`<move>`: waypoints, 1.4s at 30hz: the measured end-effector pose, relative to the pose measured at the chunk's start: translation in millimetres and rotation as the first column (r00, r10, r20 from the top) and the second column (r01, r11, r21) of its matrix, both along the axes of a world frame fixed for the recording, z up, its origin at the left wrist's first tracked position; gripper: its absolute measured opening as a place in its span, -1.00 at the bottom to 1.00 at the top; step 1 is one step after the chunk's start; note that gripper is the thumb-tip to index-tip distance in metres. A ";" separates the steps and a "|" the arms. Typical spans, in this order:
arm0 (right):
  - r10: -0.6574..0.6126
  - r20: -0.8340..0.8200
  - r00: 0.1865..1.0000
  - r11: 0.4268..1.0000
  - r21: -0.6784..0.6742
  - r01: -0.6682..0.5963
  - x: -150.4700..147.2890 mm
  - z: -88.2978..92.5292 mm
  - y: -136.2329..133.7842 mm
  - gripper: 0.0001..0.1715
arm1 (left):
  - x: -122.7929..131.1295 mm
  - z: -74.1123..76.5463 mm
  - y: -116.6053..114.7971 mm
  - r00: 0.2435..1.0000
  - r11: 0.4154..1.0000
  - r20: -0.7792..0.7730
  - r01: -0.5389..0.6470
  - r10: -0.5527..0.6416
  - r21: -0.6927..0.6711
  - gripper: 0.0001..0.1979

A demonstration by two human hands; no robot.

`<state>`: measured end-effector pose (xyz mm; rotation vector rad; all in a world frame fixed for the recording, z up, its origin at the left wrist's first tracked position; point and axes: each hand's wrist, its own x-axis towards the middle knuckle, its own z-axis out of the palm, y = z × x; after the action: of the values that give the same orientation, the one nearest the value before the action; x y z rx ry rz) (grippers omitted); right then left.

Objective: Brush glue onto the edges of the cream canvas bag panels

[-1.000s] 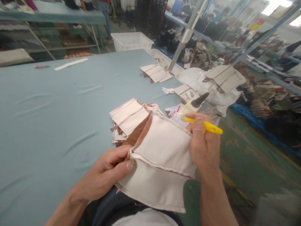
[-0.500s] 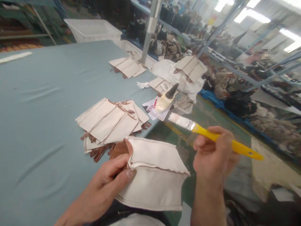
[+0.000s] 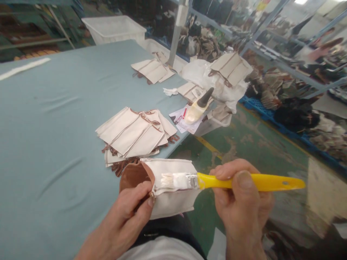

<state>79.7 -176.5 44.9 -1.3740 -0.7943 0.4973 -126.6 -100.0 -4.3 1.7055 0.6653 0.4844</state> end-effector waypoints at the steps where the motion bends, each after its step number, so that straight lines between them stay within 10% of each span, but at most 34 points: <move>1: -0.008 0.012 1.000 1.000 0.015 0.008 -1.4 0.5 0.0 -0.59 | -1.6 -0.1 -1.6 1.000 1.000 -0.009 -0.009 0.010 0.024 -0.66; 25: 0.231 0.023 0.973 0.966 -0.123 -0.227 -56.1 -12.0 -3.2 -0.55 | -54.0 -7.5 -15.5 0.988 0.987 0.004 -0.155 0.155 -0.035 -0.65; 42: 0.144 -0.027 0.989 0.989 -0.027 -0.145 -56.6 -38.4 -29.1 -0.57 | -47.9 -20.4 -24.3 0.999 0.997 -0.010 0.038 -0.039 -0.068 -0.64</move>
<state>23.1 -205.6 6.5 -1.3401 -0.8737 0.6400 -174.5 -124.3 -24.7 1.6549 0.6487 0.4205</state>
